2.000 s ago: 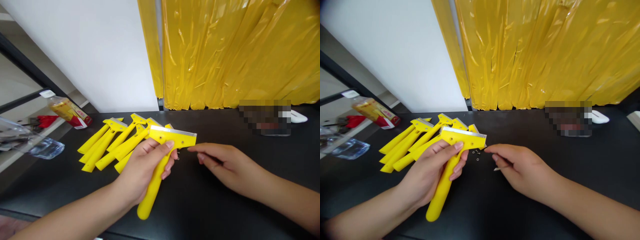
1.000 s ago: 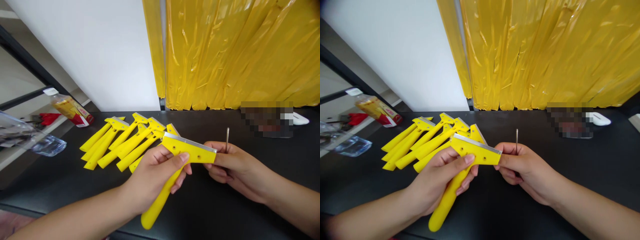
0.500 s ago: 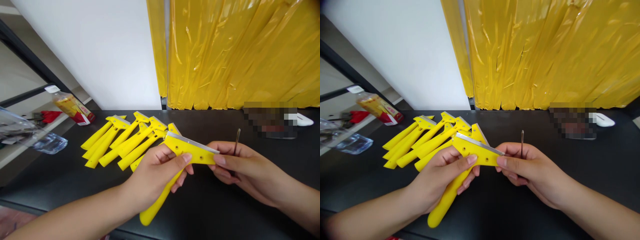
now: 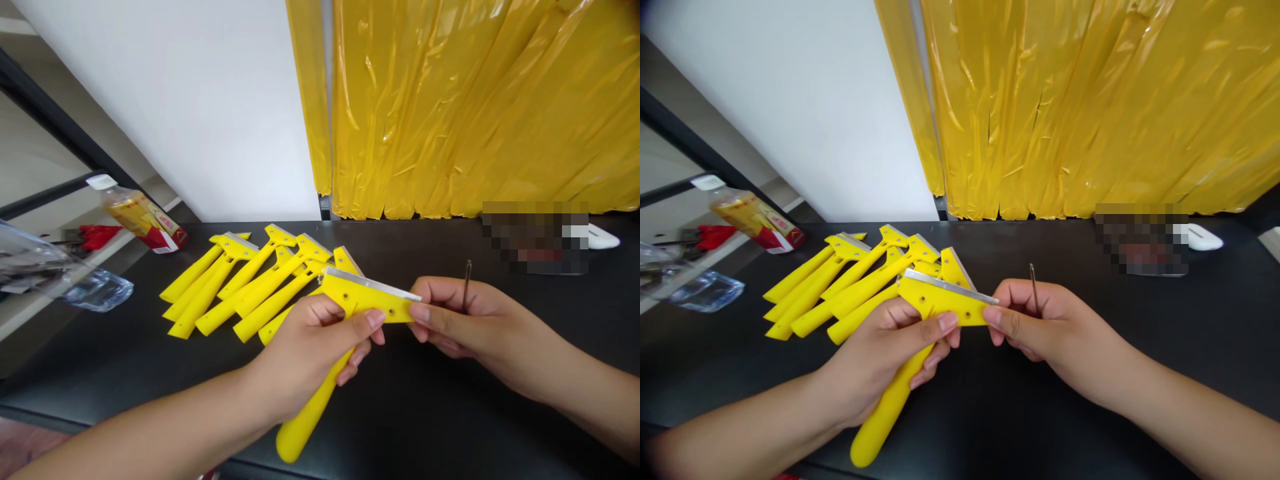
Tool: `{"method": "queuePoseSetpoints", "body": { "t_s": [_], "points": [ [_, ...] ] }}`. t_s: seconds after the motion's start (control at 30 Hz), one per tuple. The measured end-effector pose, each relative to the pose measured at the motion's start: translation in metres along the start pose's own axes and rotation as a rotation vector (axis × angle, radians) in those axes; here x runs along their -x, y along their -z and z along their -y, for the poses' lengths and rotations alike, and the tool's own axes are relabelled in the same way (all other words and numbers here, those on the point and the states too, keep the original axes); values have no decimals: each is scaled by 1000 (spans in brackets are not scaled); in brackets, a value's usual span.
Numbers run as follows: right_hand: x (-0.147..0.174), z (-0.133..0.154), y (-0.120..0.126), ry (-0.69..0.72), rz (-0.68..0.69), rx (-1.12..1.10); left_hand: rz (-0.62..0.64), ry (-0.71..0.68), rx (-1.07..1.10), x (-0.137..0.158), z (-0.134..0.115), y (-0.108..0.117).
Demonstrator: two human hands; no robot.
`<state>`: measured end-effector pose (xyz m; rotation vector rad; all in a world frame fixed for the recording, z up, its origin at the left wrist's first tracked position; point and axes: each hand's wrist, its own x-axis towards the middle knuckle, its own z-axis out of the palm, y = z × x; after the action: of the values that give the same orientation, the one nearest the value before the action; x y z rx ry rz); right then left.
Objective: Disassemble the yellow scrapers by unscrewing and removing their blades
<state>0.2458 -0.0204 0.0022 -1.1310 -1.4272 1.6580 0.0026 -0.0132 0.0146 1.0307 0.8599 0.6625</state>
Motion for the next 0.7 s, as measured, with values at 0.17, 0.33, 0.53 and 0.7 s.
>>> {"method": "queuePoseSetpoints", "body": {
  "t_s": [0.17,0.33,0.53,0.7],
  "points": [
    [-5,-7,6,54,-46,180,18,45,96,-5,-1,1],
    [-5,-20,12,107,-160,423,-135,-61,143,-8,-9,7],
    [-9,-30,17,161,-201,719,-179,-138,125,-9,-15,12],
    [-11,-31,21,263,-158,874,-182,-126,115,-9,-14,12]
  ]
}}
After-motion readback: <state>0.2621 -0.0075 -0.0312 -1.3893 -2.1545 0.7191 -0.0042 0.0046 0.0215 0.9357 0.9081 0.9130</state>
